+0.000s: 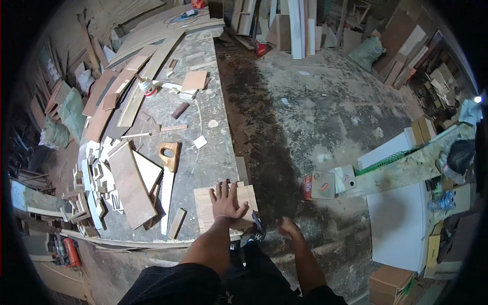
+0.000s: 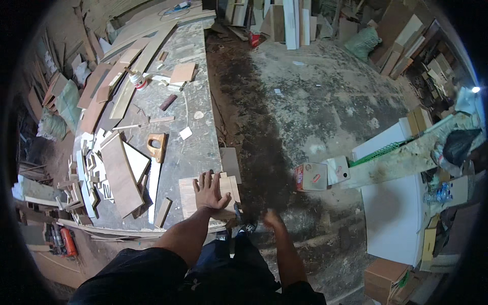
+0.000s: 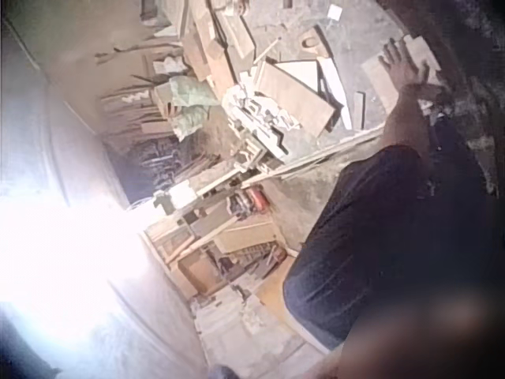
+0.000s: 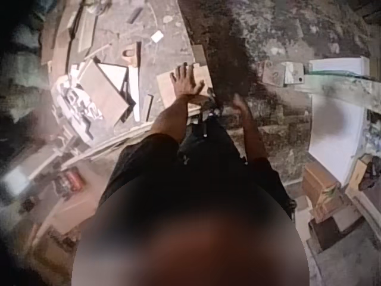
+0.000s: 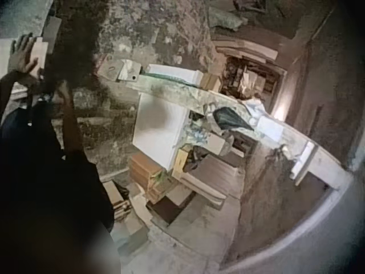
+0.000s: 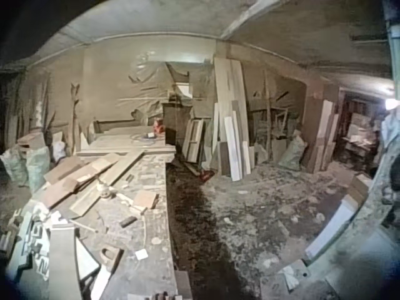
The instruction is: Cutting and marking a small wooden panel using a utility knife.
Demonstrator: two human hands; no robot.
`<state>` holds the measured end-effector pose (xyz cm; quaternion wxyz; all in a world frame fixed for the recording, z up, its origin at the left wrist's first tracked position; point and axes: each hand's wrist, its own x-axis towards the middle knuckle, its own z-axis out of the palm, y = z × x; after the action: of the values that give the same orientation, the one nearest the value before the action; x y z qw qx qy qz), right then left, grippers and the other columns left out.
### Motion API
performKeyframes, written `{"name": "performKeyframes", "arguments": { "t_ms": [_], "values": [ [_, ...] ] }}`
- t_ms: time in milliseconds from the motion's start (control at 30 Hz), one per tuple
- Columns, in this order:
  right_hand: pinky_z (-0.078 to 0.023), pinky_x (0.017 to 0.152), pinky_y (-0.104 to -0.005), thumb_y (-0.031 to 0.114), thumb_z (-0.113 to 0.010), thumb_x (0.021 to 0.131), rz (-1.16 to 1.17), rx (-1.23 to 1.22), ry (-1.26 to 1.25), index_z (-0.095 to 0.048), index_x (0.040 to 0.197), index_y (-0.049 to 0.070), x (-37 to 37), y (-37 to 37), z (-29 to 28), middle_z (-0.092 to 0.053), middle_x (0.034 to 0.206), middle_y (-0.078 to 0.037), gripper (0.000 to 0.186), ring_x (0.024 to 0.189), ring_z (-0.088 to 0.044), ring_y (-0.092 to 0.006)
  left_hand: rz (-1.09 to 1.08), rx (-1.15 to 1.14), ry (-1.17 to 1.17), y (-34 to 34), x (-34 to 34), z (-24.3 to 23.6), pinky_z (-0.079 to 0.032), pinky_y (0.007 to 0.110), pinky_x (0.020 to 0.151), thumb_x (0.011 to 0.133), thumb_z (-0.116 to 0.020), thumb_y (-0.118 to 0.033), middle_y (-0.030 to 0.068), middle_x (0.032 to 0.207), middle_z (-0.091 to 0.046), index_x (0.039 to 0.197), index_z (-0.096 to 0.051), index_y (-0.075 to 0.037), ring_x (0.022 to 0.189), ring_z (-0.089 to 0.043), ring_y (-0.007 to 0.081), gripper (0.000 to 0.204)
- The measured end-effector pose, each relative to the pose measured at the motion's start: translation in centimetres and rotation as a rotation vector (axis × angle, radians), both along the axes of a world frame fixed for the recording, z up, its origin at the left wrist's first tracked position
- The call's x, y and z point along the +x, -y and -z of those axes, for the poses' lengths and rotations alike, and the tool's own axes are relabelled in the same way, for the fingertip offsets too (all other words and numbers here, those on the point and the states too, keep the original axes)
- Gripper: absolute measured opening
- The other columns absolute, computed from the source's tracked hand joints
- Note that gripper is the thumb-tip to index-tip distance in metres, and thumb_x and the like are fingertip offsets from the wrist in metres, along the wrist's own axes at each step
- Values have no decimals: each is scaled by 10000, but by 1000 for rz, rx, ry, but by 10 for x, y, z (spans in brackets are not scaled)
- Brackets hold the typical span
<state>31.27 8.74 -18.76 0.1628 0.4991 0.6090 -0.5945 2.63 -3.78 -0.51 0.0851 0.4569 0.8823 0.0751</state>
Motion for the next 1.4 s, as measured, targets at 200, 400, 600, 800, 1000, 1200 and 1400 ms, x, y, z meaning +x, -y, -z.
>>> {"name": "performKeyframes", "arguments": {
  "t_ms": [200, 400, 600, 800, 1000, 1200, 1400],
  "values": [
    [-544, 482, -407, 413, -539, 1021, 89, -135, -11, -652, 989, -30, -121, -19, -256, -669, 786, -151, 458, 588, -657, -268, 31, 94, 56, -17, 15, -17, -24, 678, 1202, 820, -509, -716, 235, 1642, -262, 1583, -330, -152, 1531, -180, 445, 965],
    [-602, 598, -477, 118, -552, 927, -339, 181, 229, -718, 931, -81, -147, 20, -249, -722, 855, -267, 260, 675, -731, -356, 51, 171, 5, -6, 6, -4, -37, 737, 1167, 818, -534, -699, 239, 1643, -246, 1579, -325, -123, 1520, -195, 459, 978],
    [-555, 914, -502, 147, -577, 907, -338, 655, 197, -746, 1013, -28, -142, 43, -221, -707, 1065, -285, 265, 1060, -687, -436, 364, 46, 74, 11, -5, -35, -68, 795, 1123, 656, -661, -799, 244, 1657, -203, 1609, -226, -103, 1530, -176, 454, 1257],
    [-557, 930, -495, 198, -589, 890, -483, 713, 265, -770, 1029, 47, -130, 28, -147, -708, 1157, -240, 273, 1098, -684, -414, 542, -135, -46, 6, 0, -41, -74, 762, 1152, 601, -709, -830, 282, 1654, -174, 1613, -163, -57, 1534, -151, 472, 1386],
    [-554, 925, -507, 235, -638, 890, -313, 694, 242, -732, 1084, 38, -124, 56, -182, -717, 1138, -230, 292, 1075, -688, -416, 486, -45, 31, 15, -3, -27, -55, 738, 1171, 579, -702, -846, 284, 1661, -154, 1618, -182, -77, 1541, -131, 472, 1394],
    [-551, 916, -520, 284, -643, 914, -245, 700, 228, -662, 1198, 23, -127, 75, -247, -711, 1125, -252, 386, 1059, -682, -442, 463, -32, 21, 12, -3, -27, -43, 727, 1177, 553, -716, -829, 267, 1667, -157, 1621, -211, -132, 1544, -151, 443, 1372],
    [-532, 943, -538, 116, -534, 871, -323, 643, 231, -737, 1014, -64, -116, 72, -242, -695, 1044, -333, 307, 1052, -675, -487, 474, -24, 71, 8, -2, -31, -69, 727, 1172, 556, -716, -821, 263, 1670, -152, 1628, -208, -161, 1544, -151, 441, 1358]
  ]
}}
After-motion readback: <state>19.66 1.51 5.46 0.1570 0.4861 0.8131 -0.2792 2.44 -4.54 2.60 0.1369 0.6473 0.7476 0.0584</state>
